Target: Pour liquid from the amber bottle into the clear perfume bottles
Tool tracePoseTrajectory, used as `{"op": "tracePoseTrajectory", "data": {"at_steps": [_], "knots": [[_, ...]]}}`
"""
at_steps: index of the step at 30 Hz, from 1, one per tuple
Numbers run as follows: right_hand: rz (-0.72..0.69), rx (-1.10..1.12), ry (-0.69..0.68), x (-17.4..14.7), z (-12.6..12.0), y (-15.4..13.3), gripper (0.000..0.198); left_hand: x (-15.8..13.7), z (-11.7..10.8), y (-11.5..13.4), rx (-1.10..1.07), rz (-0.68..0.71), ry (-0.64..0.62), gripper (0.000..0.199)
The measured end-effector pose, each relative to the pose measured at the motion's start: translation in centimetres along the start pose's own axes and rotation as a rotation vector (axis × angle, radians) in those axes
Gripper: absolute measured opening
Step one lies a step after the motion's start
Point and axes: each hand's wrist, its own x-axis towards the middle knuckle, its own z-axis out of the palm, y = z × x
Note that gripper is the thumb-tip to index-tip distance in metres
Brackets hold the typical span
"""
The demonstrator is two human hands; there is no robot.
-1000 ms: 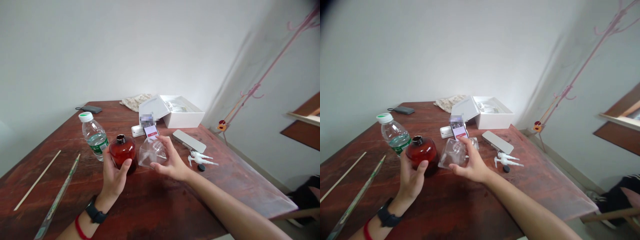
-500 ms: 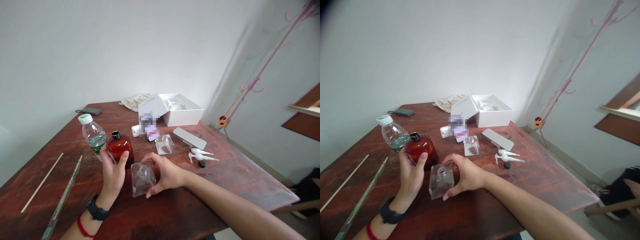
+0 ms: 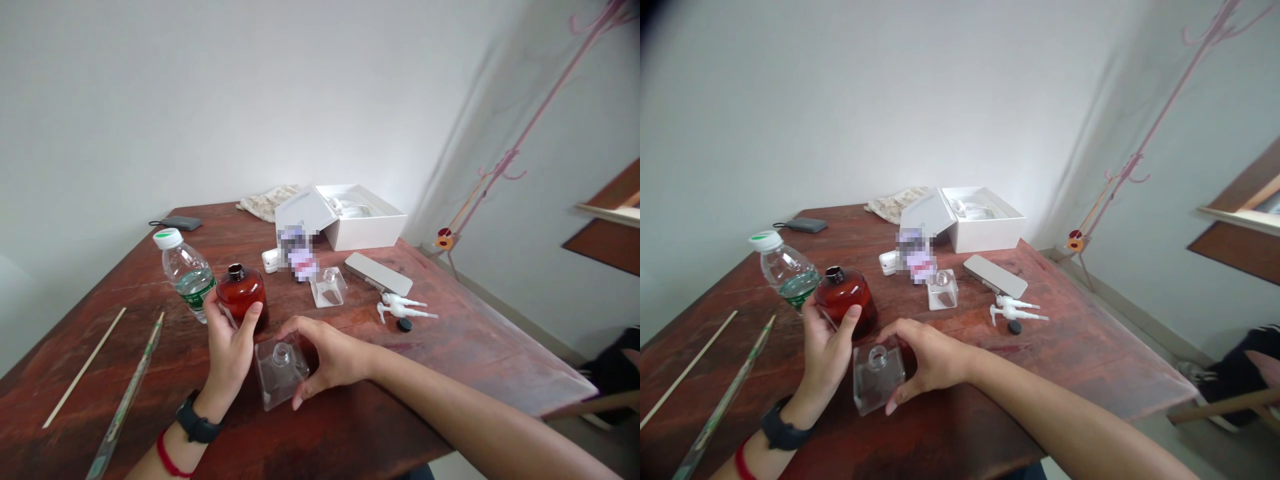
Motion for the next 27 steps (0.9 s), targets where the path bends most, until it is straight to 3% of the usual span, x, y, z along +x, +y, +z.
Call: {"op": "tracePoseTrajectory", "data": {"at_steps": [11,16,18,21,27], "knots": [[-0.106,0.003,0.013,0.1,-0.3,0.0,0.096,0.2,0.0,-0.2,-0.003,-0.017,-0.068,0.063],[-0.187,0.001,0.095,0.3,-1.2,-0.8,0.050,0.6,-0.1,0.0,-0.040,-0.073,-0.091,0.070],[-0.142,-0.016,0.195,0.3,-1.3,-0.6,0.038,0.8,-0.1,0.3,-0.071,-0.090,-0.099,0.075],[0.000,-0.035,0.349,0.3,-1.0,0.1,0.034,1.0,-0.1,1.0,-0.140,-0.109,-0.104,0.080],[0.126,0.007,0.433,0.3,-0.2,0.8,0.058,0.8,0.0,1.9,-0.238,-0.125,-0.154,0.075]]}}
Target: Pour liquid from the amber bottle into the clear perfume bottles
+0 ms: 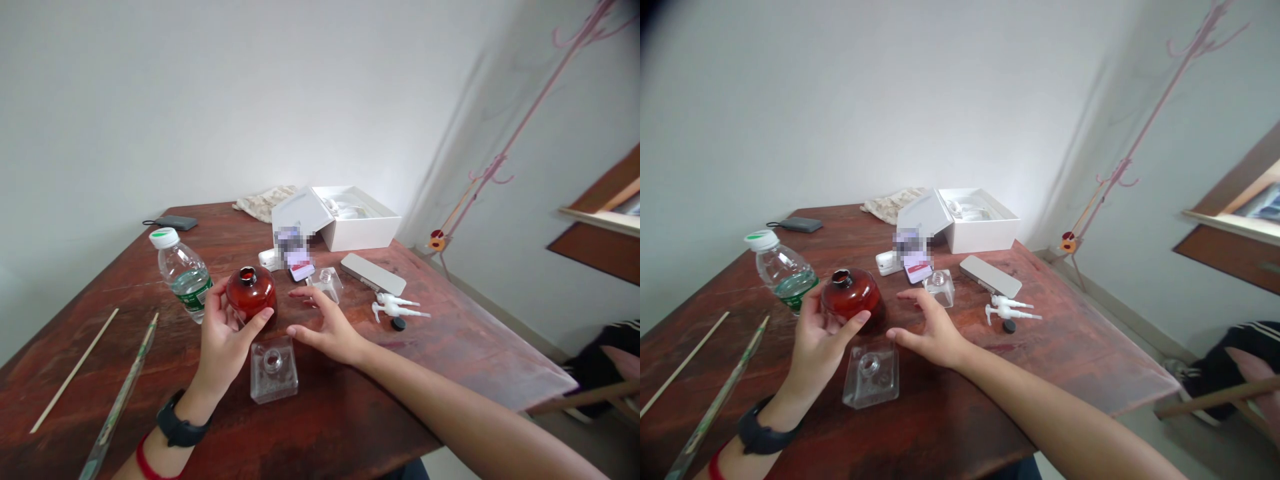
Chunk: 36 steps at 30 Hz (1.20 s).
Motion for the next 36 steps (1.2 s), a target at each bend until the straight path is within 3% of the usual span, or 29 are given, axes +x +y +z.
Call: {"op": "tracePoseTrajectory", "data": {"at_steps": [8,15,25,30,36], "knots": [[-0.042,0.218,-0.113,0.0,0.7,0.2,0.093,-0.8,-0.1,1.9,-0.063,-0.088,-0.278,0.073],[-0.079,0.319,-0.124,0.0,0.6,-0.3,0.100,-1.8,0.4,2.2,-0.167,-0.163,-0.460,0.068],[0.049,0.461,-0.105,-0.3,1.1,0.1,0.108,-2.0,0.7,1.3,-0.210,-0.272,-0.479,0.072],[0.057,0.498,-0.087,-0.1,1.4,-0.1,0.091,-1.8,0.6,0.8,-0.123,-0.249,-0.449,0.076],[0.022,0.342,0.048,0.1,1.2,-0.1,0.084,-1.7,0.7,0.3,-0.162,-0.279,-0.463,0.074]]}}
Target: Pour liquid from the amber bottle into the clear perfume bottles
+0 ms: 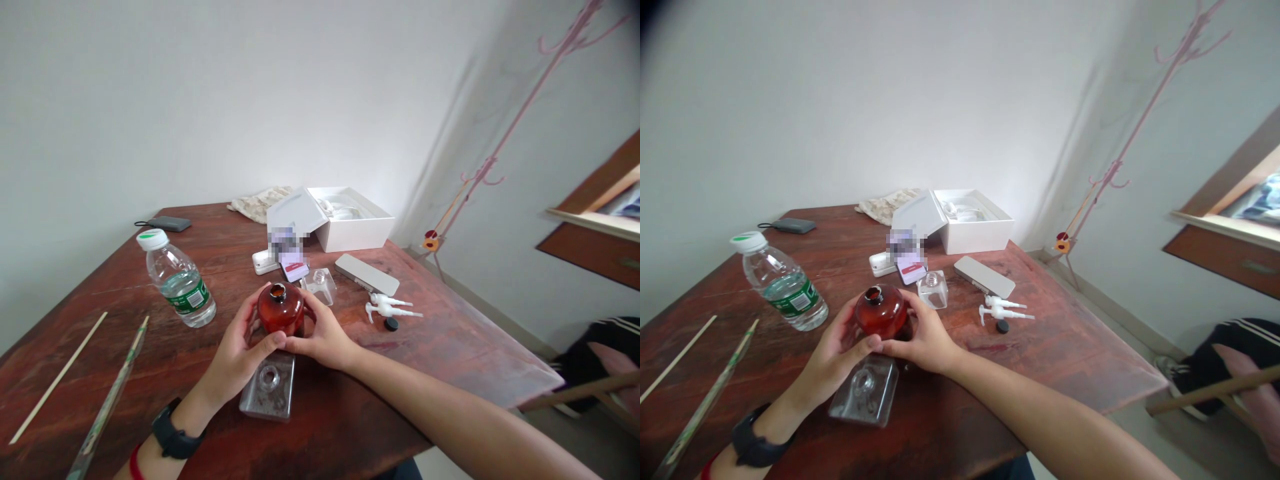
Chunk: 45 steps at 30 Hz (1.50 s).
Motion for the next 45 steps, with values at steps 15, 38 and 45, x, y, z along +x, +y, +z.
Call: {"op": "tracePoseTrajectory", "data": {"at_steps": [15,38,45], "knots": [[0.150,0.183,0.084,0.4,0.0,1.0,0.088,0.8,-0.7,-0.1,0.114,0.037,0.263,0.050],[0.253,0.181,0.043,0.4,-0.2,0.8,0.091,1.3,-1.5,-0.3,0.178,-0.013,0.457,0.025],[0.248,0.156,0.020,0.4,-0.3,0.8,0.095,0.9,-0.9,-0.1,0.162,-0.098,0.335,0.023]]}}
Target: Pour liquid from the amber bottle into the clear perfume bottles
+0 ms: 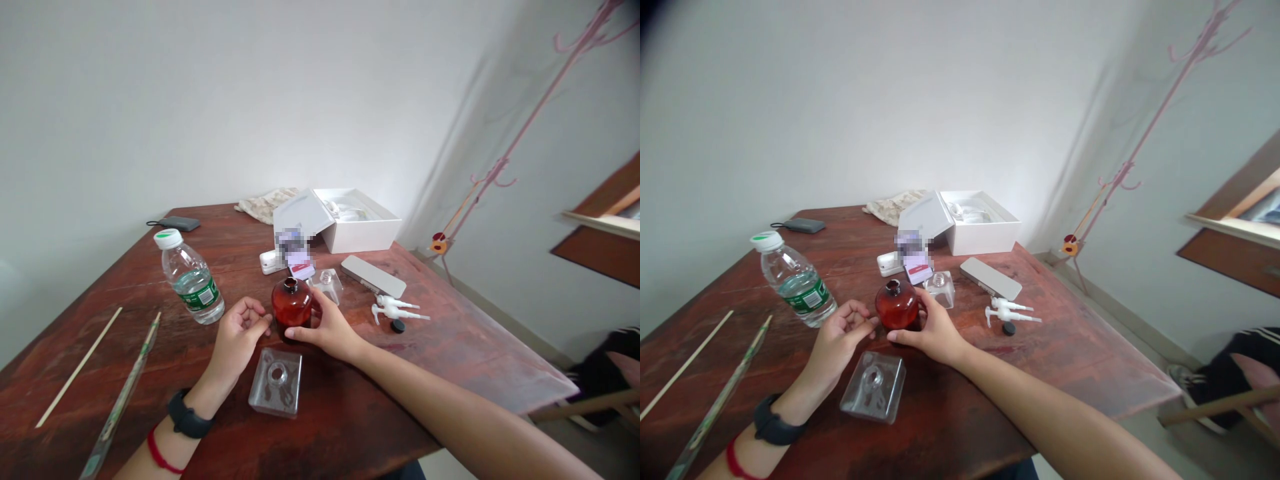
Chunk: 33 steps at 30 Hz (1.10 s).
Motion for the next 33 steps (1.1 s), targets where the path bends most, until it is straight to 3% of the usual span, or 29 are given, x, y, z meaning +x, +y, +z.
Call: {"op": "tracePoseTrajectory", "data": {"at_steps": [9,17,33], "knots": [[0.003,-0.036,-0.004,0.00,-0.03,-0.08,0.092,0.18,-0.17,-0.27,-0.055,0.010,0.034,0.017],[-0.006,-0.038,-0.009,0.02,-0.14,-0.04,0.093,-0.20,-0.19,-0.46,0.017,0.037,-0.086,0.015],[-0.002,-0.037,-0.010,-0.02,-0.08,-0.27,0.088,-0.53,-0.23,-0.35,0.153,0.108,-0.109,0.008]]}}
